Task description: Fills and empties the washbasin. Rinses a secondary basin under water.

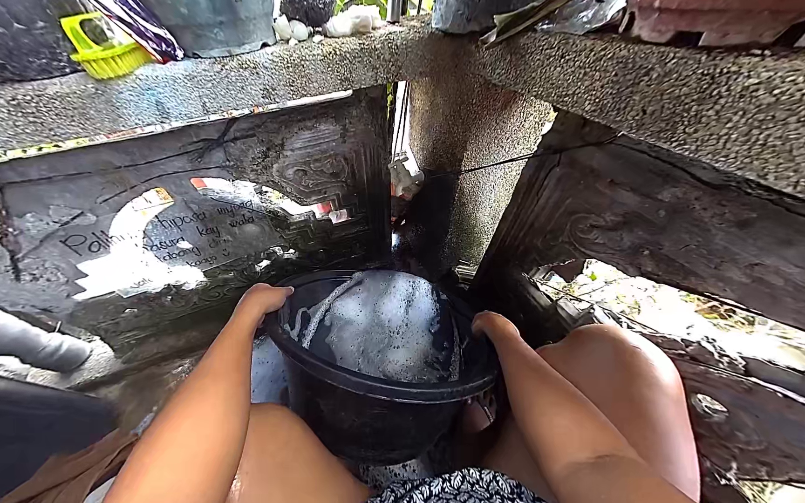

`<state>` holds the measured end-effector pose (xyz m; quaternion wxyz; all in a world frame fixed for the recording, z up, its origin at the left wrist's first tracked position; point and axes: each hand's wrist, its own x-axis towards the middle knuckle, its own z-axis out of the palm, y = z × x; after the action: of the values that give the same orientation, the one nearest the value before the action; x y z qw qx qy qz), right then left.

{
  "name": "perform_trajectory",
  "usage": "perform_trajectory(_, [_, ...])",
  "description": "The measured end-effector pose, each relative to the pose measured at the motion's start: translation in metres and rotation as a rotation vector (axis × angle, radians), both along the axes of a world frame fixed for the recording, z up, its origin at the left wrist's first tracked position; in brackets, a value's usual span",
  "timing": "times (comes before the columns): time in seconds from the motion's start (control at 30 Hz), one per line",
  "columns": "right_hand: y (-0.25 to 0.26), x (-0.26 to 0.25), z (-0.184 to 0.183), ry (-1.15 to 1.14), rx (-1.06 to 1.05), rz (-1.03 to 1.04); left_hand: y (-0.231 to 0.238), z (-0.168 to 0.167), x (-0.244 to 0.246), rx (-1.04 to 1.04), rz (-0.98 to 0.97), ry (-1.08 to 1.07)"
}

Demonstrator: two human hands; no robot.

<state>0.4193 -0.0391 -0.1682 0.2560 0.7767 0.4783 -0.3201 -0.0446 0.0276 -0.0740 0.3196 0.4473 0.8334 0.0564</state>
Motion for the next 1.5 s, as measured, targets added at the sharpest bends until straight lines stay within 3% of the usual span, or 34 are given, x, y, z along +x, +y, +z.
perform_trajectory(0.5, [0.008,0.006,0.002,0.021,0.002,0.027,0.008,0.005,0.007,0.048,0.074,-0.112])
perform_trajectory(0.73, [0.015,0.005,0.005,0.029,-0.02,0.022,0.012,-0.001,0.004,0.097,0.155,-0.262])
perform_trajectory(0.93, [0.022,0.012,-0.001,0.043,-0.035,0.075,0.01,0.009,0.01,0.092,0.329,-0.534])
perform_trajectory(1.17, [0.029,0.019,-0.003,0.087,-0.036,0.161,0.019,0.002,0.004,0.104,0.366,-0.621])
perform_trajectory(1.33, [0.046,0.046,-0.047,0.219,0.174,-0.153,0.02,0.006,0.008,0.105,0.405,-0.641])
perform_trajectory(1.5, [0.054,0.062,-0.065,0.42,0.407,-0.498,0.025,0.004,0.006,0.102,0.432,-0.708])
